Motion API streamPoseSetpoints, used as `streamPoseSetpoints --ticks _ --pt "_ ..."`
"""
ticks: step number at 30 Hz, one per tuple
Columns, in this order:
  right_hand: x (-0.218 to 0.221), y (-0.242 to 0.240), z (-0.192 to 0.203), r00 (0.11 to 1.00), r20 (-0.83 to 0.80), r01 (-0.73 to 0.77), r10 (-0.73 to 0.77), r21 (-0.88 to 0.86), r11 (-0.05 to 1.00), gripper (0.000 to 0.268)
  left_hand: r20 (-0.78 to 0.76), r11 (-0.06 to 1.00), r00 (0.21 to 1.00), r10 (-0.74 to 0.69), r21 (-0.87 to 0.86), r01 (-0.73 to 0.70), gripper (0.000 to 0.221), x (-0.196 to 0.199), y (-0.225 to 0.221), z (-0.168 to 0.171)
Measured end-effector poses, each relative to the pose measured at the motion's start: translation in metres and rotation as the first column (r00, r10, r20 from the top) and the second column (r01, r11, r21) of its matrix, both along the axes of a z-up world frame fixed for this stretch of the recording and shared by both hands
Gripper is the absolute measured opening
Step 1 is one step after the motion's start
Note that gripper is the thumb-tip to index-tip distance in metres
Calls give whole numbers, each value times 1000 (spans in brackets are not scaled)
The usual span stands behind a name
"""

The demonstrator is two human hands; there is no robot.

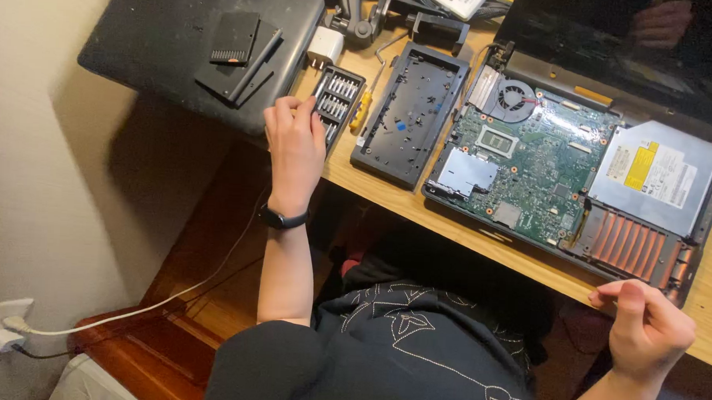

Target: Disassembling and working on the internal components of a laptop computer.

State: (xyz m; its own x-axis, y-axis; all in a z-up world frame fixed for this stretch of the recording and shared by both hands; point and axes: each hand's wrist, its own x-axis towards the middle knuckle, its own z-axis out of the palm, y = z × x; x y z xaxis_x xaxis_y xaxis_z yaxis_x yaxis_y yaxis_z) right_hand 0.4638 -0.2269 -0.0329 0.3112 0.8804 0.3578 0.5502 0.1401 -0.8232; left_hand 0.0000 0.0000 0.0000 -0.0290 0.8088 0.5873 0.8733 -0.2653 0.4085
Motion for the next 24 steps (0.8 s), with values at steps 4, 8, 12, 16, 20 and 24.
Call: streamPoseSetpoints --ticks 4,8,12,16,20,24 --pt "3 -2 -5 997 -71 -7 8 11 1000 41 -74 1000 997 26 -10 -27 25 10 -3 12" --pt "-1 1 -1 991 -136 9 -10 -7 1000 41 -149 1000 989 -15 25 19 24 36 0 19" --pt "1 -1 3 994 -113 -10 12 21 1000 41 -164 997 984 -71 -25 68 21 49 17 4" --pt "2 1 8 994 -107 34 -35 -14 999 42 -210 993 974 -84 -100 64 21 48 41 11" --pt "0 1 27 999 3 46 -46 -28 999 43 -336 992 936 -100 -100 70 20 47 62 15" --pt "4 4 47 991 82 103 -104 6 995 38 -314 996 946 -84 -6 86 19 48 60 31"
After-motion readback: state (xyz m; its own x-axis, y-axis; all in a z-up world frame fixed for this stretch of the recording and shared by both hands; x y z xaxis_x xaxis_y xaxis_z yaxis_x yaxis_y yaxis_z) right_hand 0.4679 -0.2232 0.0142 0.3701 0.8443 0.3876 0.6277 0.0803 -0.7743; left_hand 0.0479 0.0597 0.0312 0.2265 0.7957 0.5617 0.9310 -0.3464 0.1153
